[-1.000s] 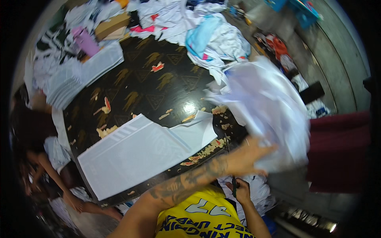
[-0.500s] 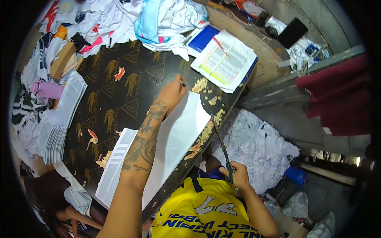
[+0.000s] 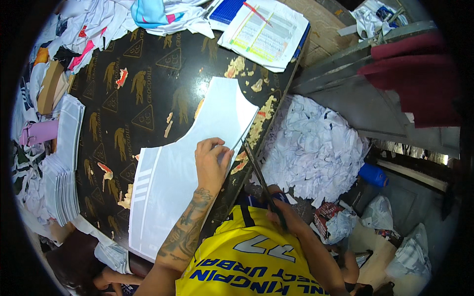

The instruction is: The person cuts a large white sheet of fabric using shears on a cluttered table. They repeatedly align the fabric, cut along straight lines, and trim edges, then fold the cut pieces and place them aside.

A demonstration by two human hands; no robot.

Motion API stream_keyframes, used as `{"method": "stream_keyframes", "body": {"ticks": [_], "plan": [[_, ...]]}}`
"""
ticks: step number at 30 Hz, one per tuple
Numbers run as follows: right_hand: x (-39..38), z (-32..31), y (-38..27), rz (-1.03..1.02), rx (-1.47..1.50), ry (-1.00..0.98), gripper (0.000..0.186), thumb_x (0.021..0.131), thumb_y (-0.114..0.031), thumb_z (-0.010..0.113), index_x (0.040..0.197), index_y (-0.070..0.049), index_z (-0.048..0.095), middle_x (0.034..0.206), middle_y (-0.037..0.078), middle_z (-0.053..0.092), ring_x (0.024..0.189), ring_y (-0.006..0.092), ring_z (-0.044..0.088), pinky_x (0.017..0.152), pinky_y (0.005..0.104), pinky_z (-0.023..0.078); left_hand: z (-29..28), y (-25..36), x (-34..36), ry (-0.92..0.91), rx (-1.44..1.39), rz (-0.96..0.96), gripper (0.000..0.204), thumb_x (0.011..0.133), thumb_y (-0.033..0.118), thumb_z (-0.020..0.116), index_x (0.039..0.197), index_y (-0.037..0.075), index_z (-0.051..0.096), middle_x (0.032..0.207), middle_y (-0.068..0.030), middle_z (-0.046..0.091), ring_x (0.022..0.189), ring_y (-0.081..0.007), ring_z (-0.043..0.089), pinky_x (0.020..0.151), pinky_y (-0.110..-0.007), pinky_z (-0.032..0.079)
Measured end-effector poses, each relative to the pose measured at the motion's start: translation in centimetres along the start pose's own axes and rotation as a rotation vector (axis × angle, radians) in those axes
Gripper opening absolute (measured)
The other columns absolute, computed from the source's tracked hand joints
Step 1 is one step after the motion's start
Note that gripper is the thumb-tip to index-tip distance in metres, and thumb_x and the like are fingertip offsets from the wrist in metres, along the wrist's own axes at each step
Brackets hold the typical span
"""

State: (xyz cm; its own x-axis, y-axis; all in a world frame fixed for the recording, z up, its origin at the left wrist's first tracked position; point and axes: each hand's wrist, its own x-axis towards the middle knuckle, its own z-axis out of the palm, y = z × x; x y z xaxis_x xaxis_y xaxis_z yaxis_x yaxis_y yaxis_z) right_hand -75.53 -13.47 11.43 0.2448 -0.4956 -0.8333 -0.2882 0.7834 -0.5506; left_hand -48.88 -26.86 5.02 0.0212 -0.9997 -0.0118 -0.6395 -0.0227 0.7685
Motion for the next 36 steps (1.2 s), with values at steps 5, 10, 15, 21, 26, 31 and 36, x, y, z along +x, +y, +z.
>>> {"method": "stream_keyframes", "body": {"ticks": [5,10,15,21,26,31,36], "plan": [[4.6,3.3,-1.4,-0.203,-0.158,0.148,0.051,0.098,-0.045,0.082,0.121,-0.002,0.066,0.095,0.004,0.065,0.088,0.0153,0.058,0.082,0.0321,0.049,-2.4,0.3,0.7,-0.036,0.172,0.12,0.012,0.091,0.018,0.081,0.097,0.008,0.079,0.119,-0.0075,0.069,0.12,-0.0307,0.057,0.105,-0.048,0.038],[5.9,4.7,-3.9,-0.146,-0.124,0.169,0.051,0.095,-0.05,0.084,0.108,-0.003,0.069,0.087,0.003,0.063,0.083,0.0148,0.056,0.079,0.0322,0.049,-4.6,-2.8,0.4,0.082,0.25,0.083,0.026,0.092,0.022,0.077,0.113,0.009,0.071,0.124,-0.0089,0.064,0.126,-0.03,0.054,0.108,-0.051,0.032],[6.0,5.6,-4.7,-0.132,-0.059,0.221,0.05,0.093,-0.05,0.086,0.098,-0.002,0.07,0.08,0.003,0.062,0.079,0.0152,0.056,0.077,0.0337,0.049,-4.6,-5.4,-0.2,0.019,0.373,0.206,0.047,0.093,0.041,0.07,0.126,0.008,0.065,0.136,-0.0116,0.058,0.134,-0.0343,0.047,0.114,-0.053,0.027],[6.6,6.3,-5.5,-0.129,-0.056,0.208,0.05,0.093,-0.045,0.088,0.084,0.001,0.069,0.07,0.005,0.061,0.07,0.0157,0.054,0.071,0.036,0.05,-4.3,-5.3,-0.3,0.037,0.349,0.215,0.048,0.094,0.042,0.069,0.127,0.007,0.065,0.136,-0.0121,0.058,0.135,-0.0346,0.047,0.113,-0.053,0.028],[7.2,6.9,-7.1,-0.019,0.054,0.16,0.051,0.093,-0.046,0.088,0.081,0.001,0.07,0.072,0.006,0.064,0.07,0.0139,0.056,0.069,0.0351,0.05,-4.5,-5.4,-0.1,0.025,0.35,0.194,0.049,0.096,0.046,0.066,0.126,0.007,0.066,0.136,-0.0122,0.058,0.135,-0.0349,0.047,0.113,-0.054,0.027],[8.5,7.7,-8.8,-0.074,0.112,0.217,0.054,0.09,-0.048,0.089,0.077,-0.001,0.068,0.066,0.006,0.063,0.062,0.0153,0.056,0.063,0.037,0.049,-4.5,-5.3,-0.1,0.019,0.35,0.188,0.05,0.095,0.045,0.067,0.126,0.007,0.066,0.136,-0.0123,0.058,0.135,-0.0352,0.047,0.113,-0.054,0.027],[9.7,8.2,-10.1,-0.142,-0.028,0.322,0.057,0.088,-0.049,0.09,0.073,-0.001,0.064,0.063,0.007,0.058,0.06,0.0168,0.054,0.062,0.0382,0.049,-4.6,-5.1,0.1,0.005,0.343,0.179,0.05,0.092,0.043,0.068,0.127,0.006,0.066,0.136,-0.0127,0.058,0.135,-0.0354,0.047,0.112,-0.053,0.028]]}}
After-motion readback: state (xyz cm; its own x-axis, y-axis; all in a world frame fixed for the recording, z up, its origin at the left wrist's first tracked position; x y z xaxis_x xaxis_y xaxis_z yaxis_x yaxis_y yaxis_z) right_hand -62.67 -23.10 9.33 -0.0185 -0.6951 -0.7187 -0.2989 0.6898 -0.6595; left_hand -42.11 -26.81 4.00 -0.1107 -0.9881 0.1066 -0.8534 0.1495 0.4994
